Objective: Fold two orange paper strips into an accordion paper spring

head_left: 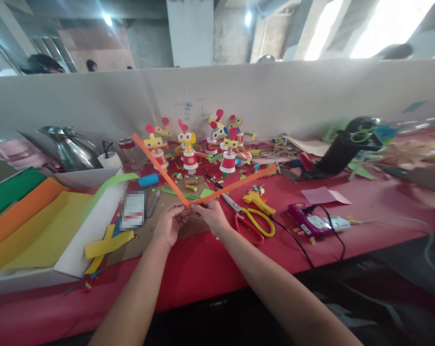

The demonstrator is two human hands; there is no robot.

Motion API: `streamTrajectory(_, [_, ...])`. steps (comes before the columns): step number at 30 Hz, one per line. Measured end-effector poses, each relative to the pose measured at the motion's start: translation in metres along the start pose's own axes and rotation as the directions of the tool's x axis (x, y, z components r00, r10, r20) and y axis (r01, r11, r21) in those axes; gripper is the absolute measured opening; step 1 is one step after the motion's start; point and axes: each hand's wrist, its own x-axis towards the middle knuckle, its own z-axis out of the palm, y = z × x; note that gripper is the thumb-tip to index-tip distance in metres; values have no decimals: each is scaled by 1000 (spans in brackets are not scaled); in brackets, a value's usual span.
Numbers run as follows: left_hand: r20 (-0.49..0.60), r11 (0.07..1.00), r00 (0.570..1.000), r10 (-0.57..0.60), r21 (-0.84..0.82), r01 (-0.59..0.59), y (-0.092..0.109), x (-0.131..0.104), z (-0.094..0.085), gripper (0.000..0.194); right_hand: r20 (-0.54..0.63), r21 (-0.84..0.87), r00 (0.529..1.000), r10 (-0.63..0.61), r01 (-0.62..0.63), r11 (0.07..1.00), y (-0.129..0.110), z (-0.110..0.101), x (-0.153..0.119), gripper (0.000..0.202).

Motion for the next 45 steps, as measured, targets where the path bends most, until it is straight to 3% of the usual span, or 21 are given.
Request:
streamTrajectory(5, [25,954,999,27,299,-33,8,0,-7,28,57,-120,998,23,-16,993,-4,-6,2,16])
streamTrajectory(8, [53,928,997,58,366,-74,6,1,-9,29,100,-132,994,36,-23,991,-6,-8,2,15])
streamTrajectory(15, [111,932,986,128,326,-157,2,4,-10,30,157,-116,985,70,-52,992,-9,-12,6,13])
streamTrajectory(23, [-18,921,933,359,170,-351,-15,0,6,22,103,50,992,77,-82,995,-2,-4,1,20])
streamTrajectory(28, [-4,970,972,237,51,-236,-16,-2,10,27,51,-19,999,15,-14,1000,0,-5,0,21])
streamTrajectory(32, [20,972,978,209,104,-210,-13,2,3,31,63,-197,996,-69,80,977,-1,-7,2,21])
streamTrajectory(37, [21,959,973,232,162,-232,-13,4,0,33,82,-194,993,-86,101,976,1,-6,2,23])
streamTrajectory(41, [60,903,950,305,300,-309,-14,0,3,30,-14,-305,995,-94,86,949,2,-6,1,22])
streamTrajectory(45, [55,840,924,379,397,-369,-13,-4,5,28,-46,-164,998,-36,28,986,0,-3,0,22])
